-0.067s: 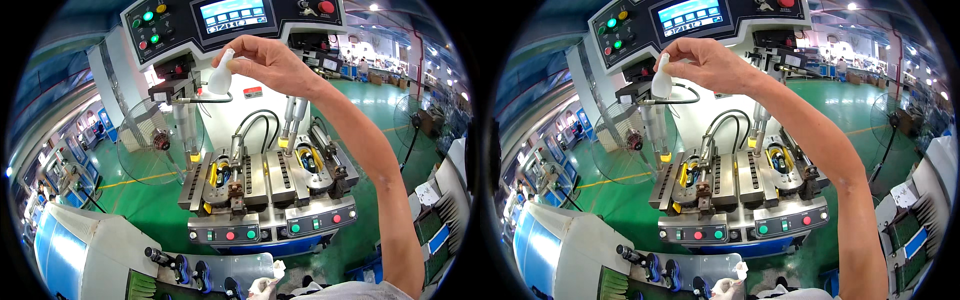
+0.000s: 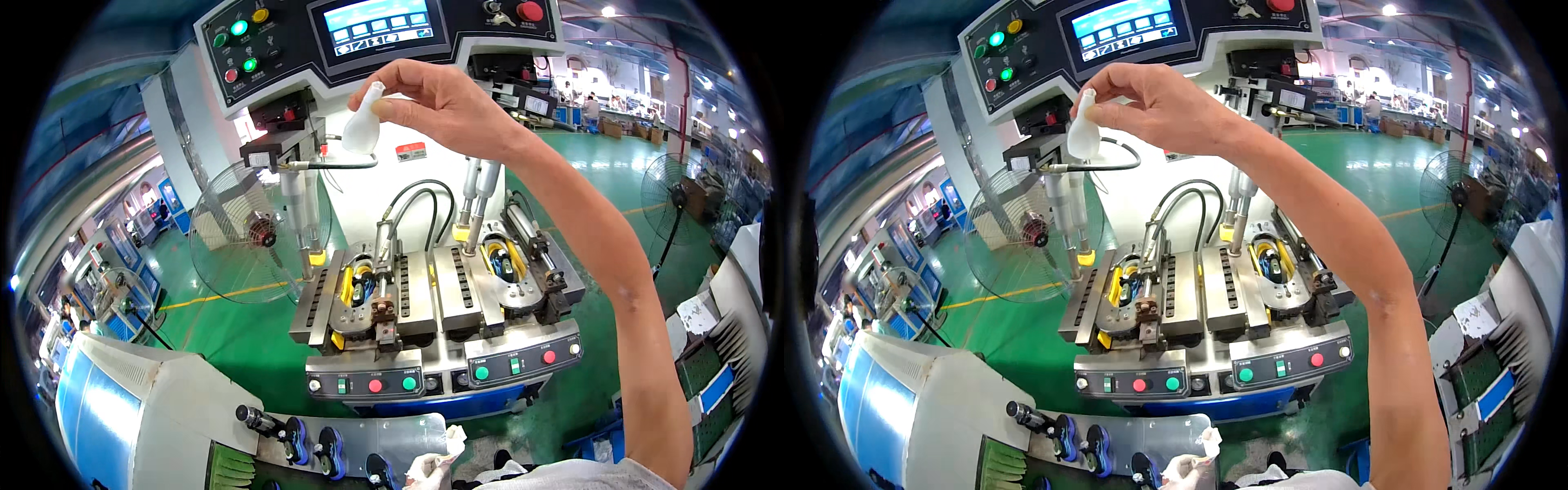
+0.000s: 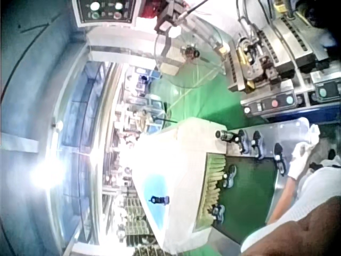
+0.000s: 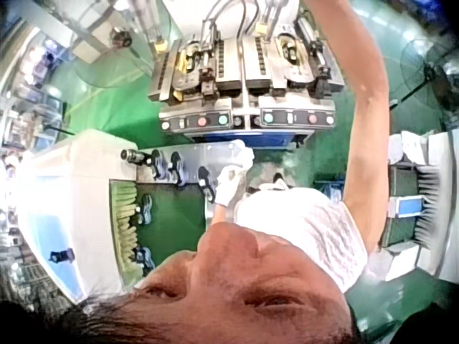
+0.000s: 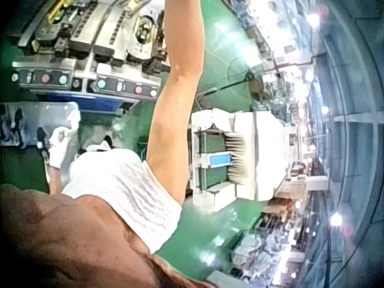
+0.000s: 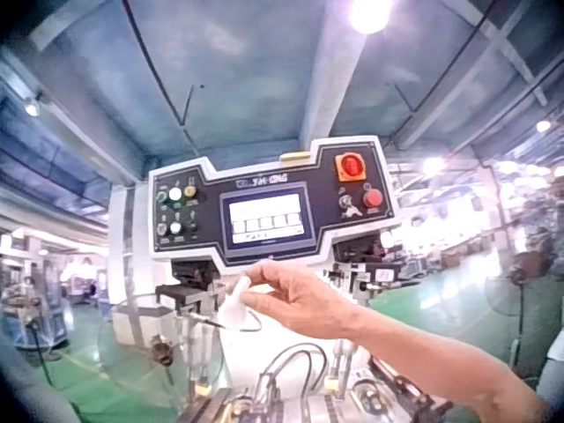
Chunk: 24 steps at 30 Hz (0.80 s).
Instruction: The person places shoes into an industrial pressing machine, operates the machine controls by pressing buttons, removes the shoes, and wipes them using a cloth and liquid from a small bottle.
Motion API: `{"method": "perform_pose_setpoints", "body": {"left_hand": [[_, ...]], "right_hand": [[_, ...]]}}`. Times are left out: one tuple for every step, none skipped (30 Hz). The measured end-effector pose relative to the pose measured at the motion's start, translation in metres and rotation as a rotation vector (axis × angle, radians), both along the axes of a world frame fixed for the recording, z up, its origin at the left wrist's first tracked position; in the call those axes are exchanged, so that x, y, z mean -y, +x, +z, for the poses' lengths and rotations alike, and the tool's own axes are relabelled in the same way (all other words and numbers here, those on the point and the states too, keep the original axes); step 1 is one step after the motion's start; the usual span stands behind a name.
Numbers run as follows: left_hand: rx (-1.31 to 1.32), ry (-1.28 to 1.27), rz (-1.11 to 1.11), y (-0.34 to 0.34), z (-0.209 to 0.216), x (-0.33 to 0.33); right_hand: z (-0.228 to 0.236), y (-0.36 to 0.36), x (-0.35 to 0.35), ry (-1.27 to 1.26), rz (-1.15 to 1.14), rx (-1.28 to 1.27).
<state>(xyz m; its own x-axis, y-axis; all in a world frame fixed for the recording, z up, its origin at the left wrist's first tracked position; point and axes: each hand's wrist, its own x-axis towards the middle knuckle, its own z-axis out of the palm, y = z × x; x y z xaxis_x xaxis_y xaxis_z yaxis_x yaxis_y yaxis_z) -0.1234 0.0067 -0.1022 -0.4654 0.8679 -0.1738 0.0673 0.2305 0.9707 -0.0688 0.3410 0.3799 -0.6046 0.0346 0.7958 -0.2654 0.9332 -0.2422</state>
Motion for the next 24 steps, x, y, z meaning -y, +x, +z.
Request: {"method": "perform_pose_setpoints", "body": {"left_hand": [[0.023,0.020,-0.003,0.000,-0.003,-0.001],[0.046,0.039,-0.009,0.000,-0.009,-0.002],[0.070,0.058,-0.016,0.000,-0.013,-0.002],[0.005,0.035,-0.030,-0.002,-0.015,-0.002],[-0.057,0.015,-0.049,-0.003,-0.014,-0.002],[-0.120,-0.005,-0.068,-0.002,-0.012,-0.004],[-0.118,-0.025,-0.069,0.000,-0.009,-0.004],[-0.116,-0.048,-0.068,0.003,0.001,-0.005],[-0.114,-0.069,-0.068,0.005,0.007,-0.007],[-0.097,-0.041,-0.097,0.002,-0.003,-0.008],[-0.095,-0.047,-0.098,0.001,-0.003,-0.009],[-0.092,-0.053,-0.100,0.000,-0.003,-0.010],[-0.090,-0.059,-0.101,0.000,-0.004,-0.012],[-0.032,-0.011,-0.114,-0.002,-0.008,-0.013],[-0.017,-0.017,-0.106,-0.001,-0.011,-0.016],[-0.004,-0.021,-0.098,0.000,-0.013,-0.018],[0.015,-0.030,-0.092,0.003,-0.009,-0.021],[-0.057,-0.023,-0.142,0.002,0.002,-0.023],[-0.043,-0.036,-0.144,0.003,0.003,-0.027],[-0.031,-0.053,-0.141,0.004,0.004,-0.027],[-0.019,-0.068,-0.137,0.005,0.004,-0.026],[-0.026,-0.043,-0.149,0.006,0.003,-0.027],[-0.032,-0.021,-0.159,0.006,-0.001,-0.027],[-0.036,-0.001,-0.168,0.007,-0.005,-0.026]], "right_hand": [[-0.001,0.005,0.000,-0.007,-0.050,-0.007],[-0.002,0.010,0.000,-0.016,-0.103,-0.014],[-0.002,0.016,-0.002,-0.024,-0.157,-0.021],[-0.003,0.021,-0.008,-0.020,-0.162,-0.031],[-0.002,0.029,-0.013,-0.019,-0.200,-0.017],[0.000,0.038,-0.018,-0.018,-0.238,-0.003],[0.001,0.045,-0.021,0.004,-0.238,-0.025],[0.000,0.052,-0.024,0.025,-0.235,-0.048],[0.001,0.059,-0.027,0.034,-0.261,-0.040],[0.003,0.068,-0.030,0.043,-0.287,-0.031],[0.005,0.076,-0.034,0.052,-0.307,-0.024],[0.007,0.082,-0.038,0.060,-0.299,-0.013],[0.008,0.089,-0.041,0.067,-0.316,-0.009],[0.009,0.096,-0.041,0.074,-0.332,-0.004],[0.010,0.101,-0.042,0.081,-0.347,0.000],[0.012,0.105,-0.048,0.068,-0.353,0.019],[0.010,0.109,-0.048,0.063,-0.347,0.028],[0.009,0.111,-0.047,0.058,-0.339,0.036],[0.008,0.113,-0.045,0.054,-0.329,0.043],[0.004,0.115,-0.043,-0.008,-0.289,0.066],[-0.001,0.115,-0.041,-0.071,-0.255,0.060],[-0.008,0.113,-0.039,-0.132,-0.219,0.053],[-0.019,0.112,-0.037,-0.196,-0.182,0.046],[-0.032,0.110,-0.034,-0.264,-0.220,0.073]]}}
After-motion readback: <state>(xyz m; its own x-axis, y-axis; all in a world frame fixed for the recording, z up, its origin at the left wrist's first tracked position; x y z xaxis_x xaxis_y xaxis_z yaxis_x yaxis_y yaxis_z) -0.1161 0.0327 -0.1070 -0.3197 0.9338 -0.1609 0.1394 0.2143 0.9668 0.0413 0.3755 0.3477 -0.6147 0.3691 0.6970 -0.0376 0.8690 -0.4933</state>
